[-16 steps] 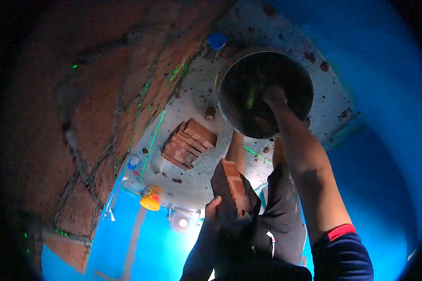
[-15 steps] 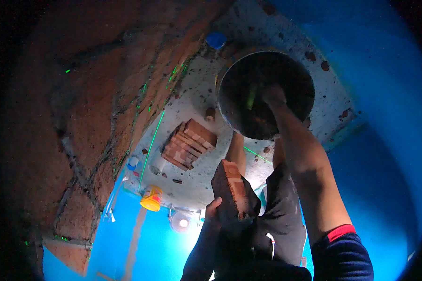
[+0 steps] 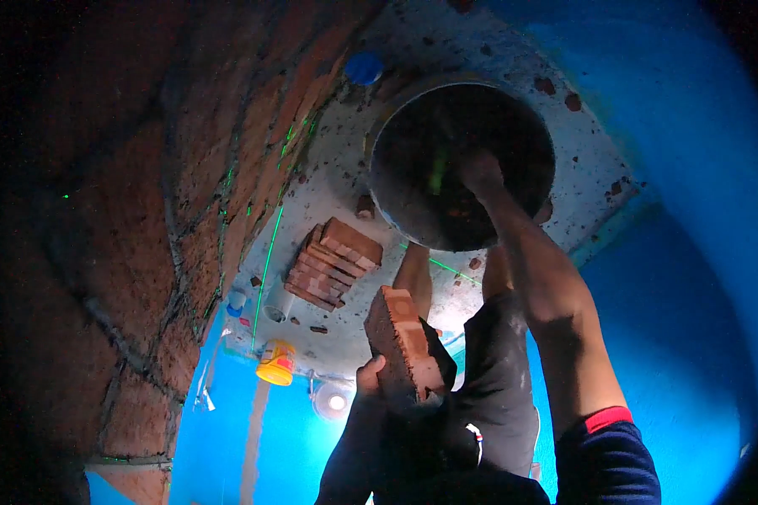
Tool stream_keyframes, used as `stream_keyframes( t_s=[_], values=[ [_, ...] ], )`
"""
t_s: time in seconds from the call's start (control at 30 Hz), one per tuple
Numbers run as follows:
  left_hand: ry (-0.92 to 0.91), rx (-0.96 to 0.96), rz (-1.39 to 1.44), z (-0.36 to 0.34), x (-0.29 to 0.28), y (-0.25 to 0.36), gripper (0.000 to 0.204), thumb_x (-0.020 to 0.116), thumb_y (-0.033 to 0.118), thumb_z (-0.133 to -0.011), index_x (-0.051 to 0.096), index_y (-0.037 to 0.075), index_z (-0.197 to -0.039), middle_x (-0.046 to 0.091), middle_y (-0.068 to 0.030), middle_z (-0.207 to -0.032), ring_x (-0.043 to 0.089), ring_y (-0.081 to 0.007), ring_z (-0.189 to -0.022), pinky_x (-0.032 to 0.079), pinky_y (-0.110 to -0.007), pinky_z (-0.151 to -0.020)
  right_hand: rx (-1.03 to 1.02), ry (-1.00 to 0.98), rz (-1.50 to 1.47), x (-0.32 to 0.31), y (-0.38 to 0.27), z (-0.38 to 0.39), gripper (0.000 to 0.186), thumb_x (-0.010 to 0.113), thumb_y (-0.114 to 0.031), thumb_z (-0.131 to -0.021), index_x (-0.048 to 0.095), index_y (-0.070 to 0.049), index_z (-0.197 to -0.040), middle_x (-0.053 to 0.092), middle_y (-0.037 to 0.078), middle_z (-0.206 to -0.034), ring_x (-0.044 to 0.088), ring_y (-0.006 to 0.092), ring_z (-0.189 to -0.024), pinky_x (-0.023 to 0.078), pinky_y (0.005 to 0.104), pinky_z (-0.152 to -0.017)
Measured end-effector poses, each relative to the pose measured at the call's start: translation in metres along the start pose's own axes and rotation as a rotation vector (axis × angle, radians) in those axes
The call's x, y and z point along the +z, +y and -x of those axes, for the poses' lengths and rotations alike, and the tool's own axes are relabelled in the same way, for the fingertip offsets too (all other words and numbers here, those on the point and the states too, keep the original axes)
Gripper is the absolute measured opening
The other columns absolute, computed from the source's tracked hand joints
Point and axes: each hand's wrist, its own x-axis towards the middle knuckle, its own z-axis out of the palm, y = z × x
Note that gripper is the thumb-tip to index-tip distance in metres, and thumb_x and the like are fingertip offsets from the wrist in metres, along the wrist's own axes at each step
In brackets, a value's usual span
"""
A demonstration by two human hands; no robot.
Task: The person applies mortar to bricks and places them to build a small wall section around white pipes using a trowel. They apply mortar from a bucket to the bricks and the existing wall, positioning each brick carefully before smoothing the joints with the trowel.
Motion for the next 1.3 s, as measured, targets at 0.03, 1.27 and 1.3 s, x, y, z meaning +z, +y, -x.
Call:
stream_keyframes(
  t_s=[0.03, 1.27, 1.3],
  values=[
    [-0.006, -0.018, -0.011, 0.000, 0.003, 0.005, 0.074, 0.062, 0.031, -0.076, 0.034, 0.000, -0.137, 0.050, -0.0143, -0.130, 0.049, -0.0315, -0.117, 0.037, -0.042, -0.103, 0.006, 0.041, -0.010, -0.022, 0.011, 0.010, 0.034, 0.048, -0.034, -0.088, 0.065, -0.006, -0.096, 0.065, 0.014, -0.093, 0.062, 0.0272, -0.085, 0.052, 0.0387, -0.071],
    [-1.013, 0.675, -1.052, 0.239, 0.258, 0.054, 0.074, 0.081, -0.005, -0.041, 0.058, 0.001, -0.111, 0.064, -0.0011, -0.106, 0.055, -0.0122, -0.098, 0.045, -0.030, -0.088, -0.588, 0.633, 0.005, -0.590, -0.115, 0.474, 0.015, 0.064, -0.021, -0.084, 0.062, -0.006, -0.088, 0.056, 0.009, -0.068, 0.057, 0.0255, -0.058, 0.045, 0.0339, -0.053],
    [-1.027, 0.676, -1.024, 0.250, 0.269, 0.052, 0.074, 0.080, -0.005, -0.043, 0.058, 0.001, -0.114, 0.064, -0.0011, -0.108, 0.056, -0.0115, -0.098, 0.045, -0.029, -0.088, -0.606, 0.640, 0.065, -0.602, -0.116, 0.475, 0.019, 0.065, -0.024, -0.085, 0.061, -0.007, -0.090, 0.056, 0.008, -0.068, 0.057, 0.0252, -0.059, 0.046, 0.0336, -0.054]
  ],
)
